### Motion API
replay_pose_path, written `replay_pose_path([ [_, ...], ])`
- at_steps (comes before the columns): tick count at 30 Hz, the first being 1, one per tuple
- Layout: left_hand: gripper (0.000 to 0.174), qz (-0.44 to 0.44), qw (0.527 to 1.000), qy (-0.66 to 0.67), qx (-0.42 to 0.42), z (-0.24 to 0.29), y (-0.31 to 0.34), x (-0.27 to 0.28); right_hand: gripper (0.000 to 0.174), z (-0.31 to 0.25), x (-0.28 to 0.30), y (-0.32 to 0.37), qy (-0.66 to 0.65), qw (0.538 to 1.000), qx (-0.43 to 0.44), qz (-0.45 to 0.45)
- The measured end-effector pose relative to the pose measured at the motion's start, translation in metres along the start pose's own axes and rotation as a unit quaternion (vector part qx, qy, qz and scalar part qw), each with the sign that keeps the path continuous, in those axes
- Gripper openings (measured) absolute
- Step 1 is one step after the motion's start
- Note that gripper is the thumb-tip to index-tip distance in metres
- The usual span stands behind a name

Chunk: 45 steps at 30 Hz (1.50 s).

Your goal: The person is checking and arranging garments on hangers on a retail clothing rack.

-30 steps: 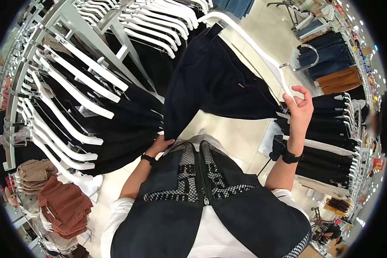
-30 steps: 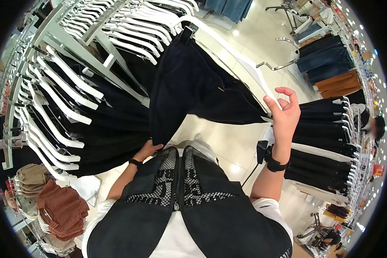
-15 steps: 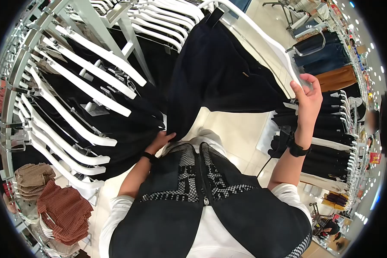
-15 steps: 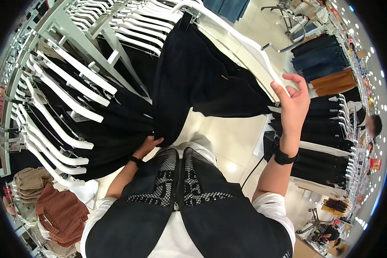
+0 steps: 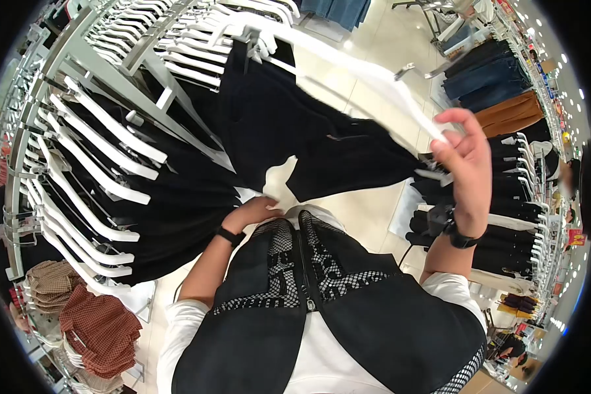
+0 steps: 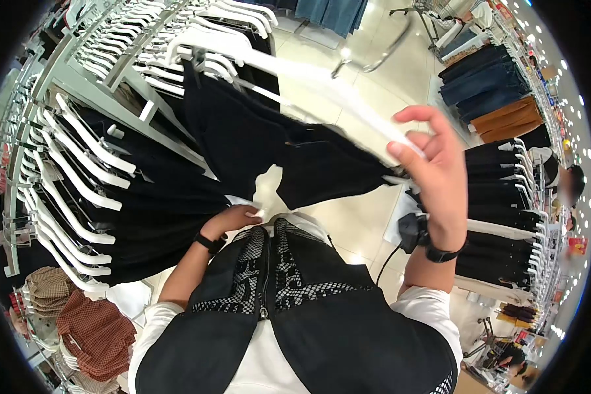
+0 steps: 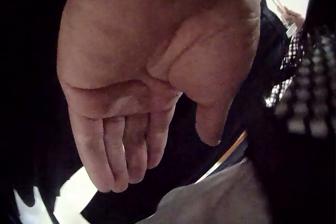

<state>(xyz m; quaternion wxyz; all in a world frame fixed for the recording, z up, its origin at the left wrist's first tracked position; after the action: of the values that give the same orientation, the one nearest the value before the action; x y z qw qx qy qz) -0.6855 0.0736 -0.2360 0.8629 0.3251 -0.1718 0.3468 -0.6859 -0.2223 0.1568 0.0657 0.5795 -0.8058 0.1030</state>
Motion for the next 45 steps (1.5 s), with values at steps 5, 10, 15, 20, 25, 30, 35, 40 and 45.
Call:
replay_pose_path([
  [5, 0.090, 0.183, 0.974, 0.090, -0.094, 0.077, -0.076, 0.016, 0.033, 0.031, -0.006, 0.002, -0.045, 0.992, -0.073, -0.097],
  [10, 0.065, 0.121, 0.950, 0.289, -0.007, 0.055, -0.123, -0.021, 0.037, 0.045, 0.022, -0.037, -0.049, 0.996, -0.019, -0.074],
  [15, 0.053, 0.053, 0.943, 0.321, 0.061, 0.081, -0.074, -0.014, 0.039, 0.070, 0.063, -0.104, -0.031, 0.997, 0.046, -0.060],
  [20, 0.060, 0.019, 0.887, 0.449, 0.105, 0.108, -0.026, -0.010, 0.041, 0.084, 0.080, -0.135, -0.040, 0.997, 0.049, -0.040],
  [25, 0.068, 0.012, 0.876, 0.472, 0.100, 0.107, -0.016, -0.028, 0.040, 0.095, 0.072, -0.157, -0.045, 0.995, 0.059, -0.070],
  [30, 0.060, 0.083, 0.864, 0.471, 0.157, 0.077, -0.030, -0.039, 0.043, 0.100, 0.053, -0.157, -0.061, 0.990, 0.066, -0.107],
  [35, 0.038, 0.260, 0.770, 0.552, 0.186, 0.047, -0.044, -0.020, 0.047, 0.092, 0.039, -0.129, -0.061, 0.981, 0.049, -0.180],
  [40, 0.020, 0.324, 0.680, 0.652, 0.092, 0.032, -0.048, 0.008, 0.045, 0.103, 0.026, -0.114, -0.050, 0.966, -0.016, -0.254],
  [45, 0.033, 0.330, 0.917, 0.170, 0.150, -0.019, -0.044, -0.012, 0.032, 0.100, -0.004, -0.106, -0.083, 0.954, -0.031, -0.287],
])
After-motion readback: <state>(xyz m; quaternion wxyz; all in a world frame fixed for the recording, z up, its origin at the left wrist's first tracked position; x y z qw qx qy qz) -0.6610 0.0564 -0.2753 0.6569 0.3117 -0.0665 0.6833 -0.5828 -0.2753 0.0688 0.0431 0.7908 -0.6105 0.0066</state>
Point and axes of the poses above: each hand's wrist, its own y-axis away from the middle knuckle, its own x-axis out of the back of the hand, z = x × y, the point moved 6 cm from there along -y, towards the middle knuckle, and after that the axes turned 11 degrees about z, right-handed, at the moved point
